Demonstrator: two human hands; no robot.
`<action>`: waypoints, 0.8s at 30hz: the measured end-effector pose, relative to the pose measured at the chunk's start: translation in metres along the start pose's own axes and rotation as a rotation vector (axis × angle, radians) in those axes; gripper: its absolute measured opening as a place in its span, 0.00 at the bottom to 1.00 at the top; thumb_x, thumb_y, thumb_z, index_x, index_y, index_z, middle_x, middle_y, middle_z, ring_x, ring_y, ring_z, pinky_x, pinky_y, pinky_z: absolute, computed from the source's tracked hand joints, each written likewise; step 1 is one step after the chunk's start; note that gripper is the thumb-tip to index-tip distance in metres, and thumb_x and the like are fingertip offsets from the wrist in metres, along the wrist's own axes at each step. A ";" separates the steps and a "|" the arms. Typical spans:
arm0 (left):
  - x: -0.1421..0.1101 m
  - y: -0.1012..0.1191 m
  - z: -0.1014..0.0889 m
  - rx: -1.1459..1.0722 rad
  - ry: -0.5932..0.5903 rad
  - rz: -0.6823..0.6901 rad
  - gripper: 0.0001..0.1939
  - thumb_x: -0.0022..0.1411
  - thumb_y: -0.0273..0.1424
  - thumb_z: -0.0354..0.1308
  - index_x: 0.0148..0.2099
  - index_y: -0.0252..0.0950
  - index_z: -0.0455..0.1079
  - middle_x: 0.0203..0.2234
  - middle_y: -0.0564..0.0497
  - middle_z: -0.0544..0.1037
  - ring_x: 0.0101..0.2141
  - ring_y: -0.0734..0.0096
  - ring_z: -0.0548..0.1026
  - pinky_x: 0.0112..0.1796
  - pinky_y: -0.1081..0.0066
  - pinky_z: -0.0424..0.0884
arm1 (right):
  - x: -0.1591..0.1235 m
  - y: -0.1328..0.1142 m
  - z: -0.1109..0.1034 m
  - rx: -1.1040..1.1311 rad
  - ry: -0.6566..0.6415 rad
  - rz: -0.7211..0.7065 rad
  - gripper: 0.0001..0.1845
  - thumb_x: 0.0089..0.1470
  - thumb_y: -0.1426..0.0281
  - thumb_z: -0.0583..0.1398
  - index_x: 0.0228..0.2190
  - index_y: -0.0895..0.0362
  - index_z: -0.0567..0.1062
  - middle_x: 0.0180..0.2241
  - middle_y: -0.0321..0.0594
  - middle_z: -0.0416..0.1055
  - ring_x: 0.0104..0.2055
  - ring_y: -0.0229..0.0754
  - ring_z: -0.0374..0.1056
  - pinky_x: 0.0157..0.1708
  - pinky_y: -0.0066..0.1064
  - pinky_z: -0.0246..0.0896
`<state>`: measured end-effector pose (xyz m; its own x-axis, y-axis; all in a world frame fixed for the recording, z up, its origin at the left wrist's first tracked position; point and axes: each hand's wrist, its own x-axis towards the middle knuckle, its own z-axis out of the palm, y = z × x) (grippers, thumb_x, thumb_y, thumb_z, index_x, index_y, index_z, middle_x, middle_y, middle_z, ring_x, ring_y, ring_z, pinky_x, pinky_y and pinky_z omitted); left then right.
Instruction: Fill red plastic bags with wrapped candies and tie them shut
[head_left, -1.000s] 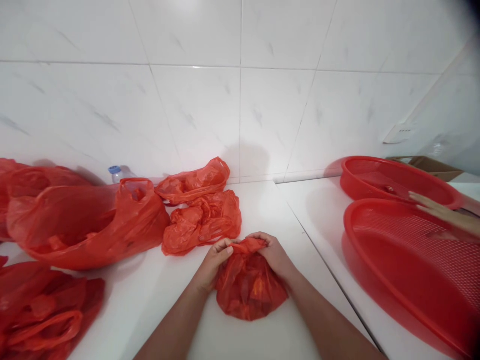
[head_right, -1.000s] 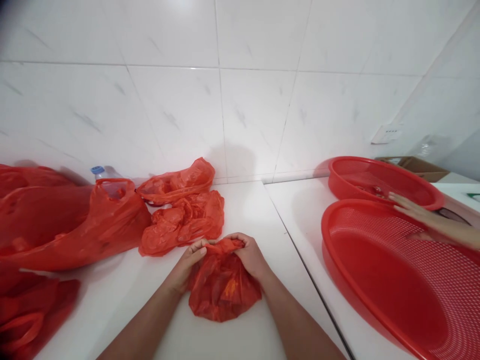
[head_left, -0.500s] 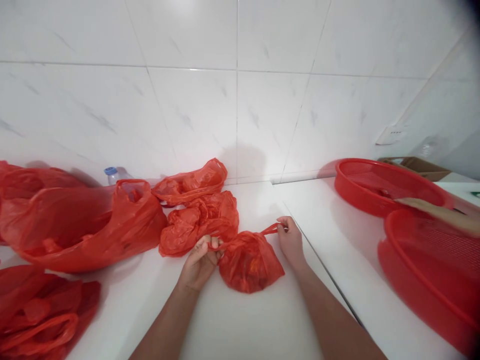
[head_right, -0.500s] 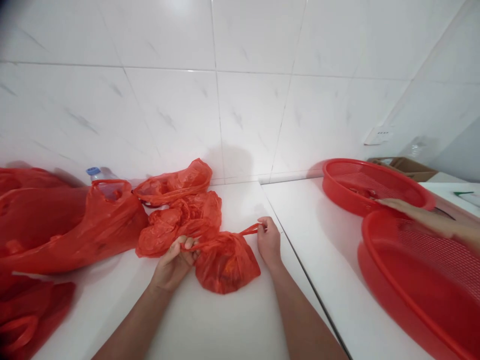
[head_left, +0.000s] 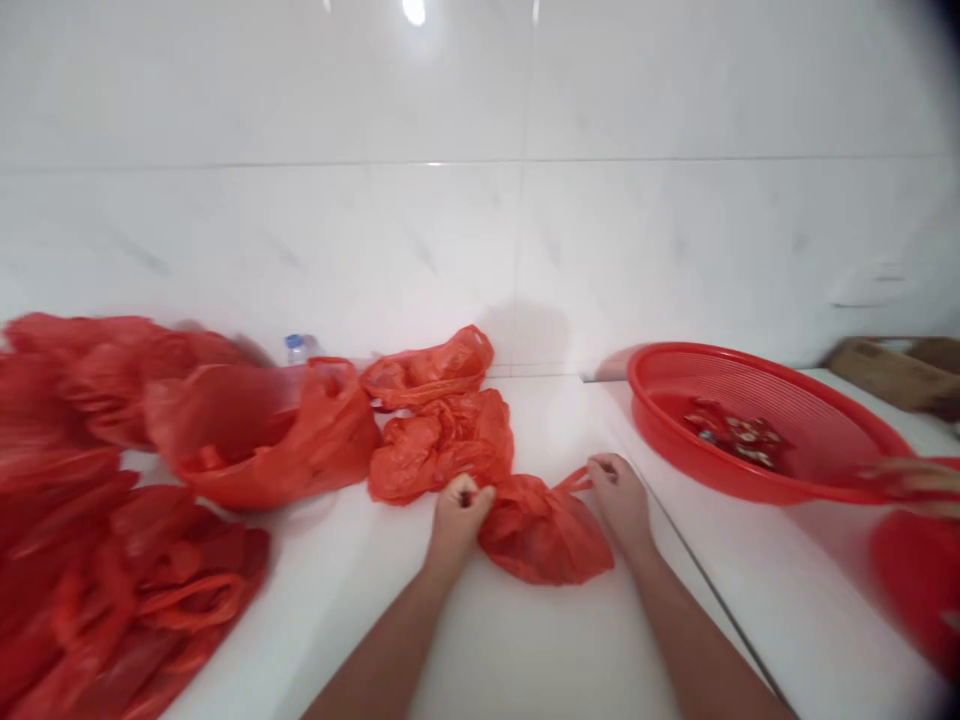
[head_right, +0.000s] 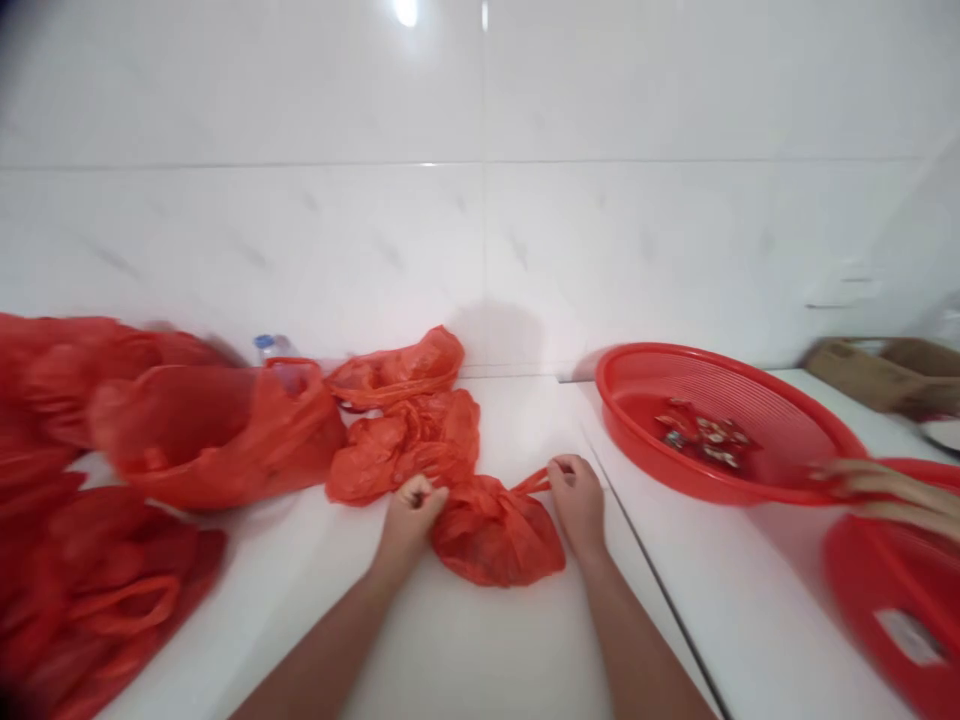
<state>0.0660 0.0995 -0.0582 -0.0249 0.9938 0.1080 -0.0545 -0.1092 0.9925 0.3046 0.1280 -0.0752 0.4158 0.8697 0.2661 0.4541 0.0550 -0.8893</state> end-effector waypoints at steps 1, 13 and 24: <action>-0.003 -0.002 0.004 0.046 0.066 0.032 0.11 0.51 0.36 0.61 0.28 0.36 0.62 0.18 0.59 0.60 0.22 0.76 0.59 0.28 0.74 0.59 | 0.000 0.000 -0.001 0.001 -0.016 -0.001 0.13 0.47 0.60 0.56 0.29 0.56 0.72 0.32 0.41 0.72 0.35 0.45 0.67 0.39 0.36 0.59; -0.019 -0.005 0.011 0.655 -0.301 0.482 0.51 0.37 0.52 0.67 0.62 0.43 0.55 0.55 0.43 0.67 0.54 0.51 0.63 0.55 0.53 0.55 | 0.010 0.021 -0.002 -0.267 -0.200 0.012 0.19 0.46 0.53 0.54 0.32 0.53 0.74 0.38 0.40 0.73 0.38 0.50 0.68 0.37 0.39 0.60; -0.037 -0.008 0.003 0.762 -0.260 0.382 0.13 0.51 0.40 0.64 0.33 0.35 0.71 0.27 0.51 0.73 0.31 0.71 0.69 0.35 0.73 0.66 | 0.028 0.052 -0.002 -0.381 -0.206 0.008 0.16 0.44 0.53 0.55 0.30 0.48 0.73 0.38 0.42 0.74 0.35 0.53 0.71 0.34 0.44 0.63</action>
<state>0.0702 0.0636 -0.0700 0.3273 0.8751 0.3564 0.5922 -0.4839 0.6443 0.3412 0.1542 -0.1138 0.2716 0.9514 0.1454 0.7260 -0.1033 -0.6799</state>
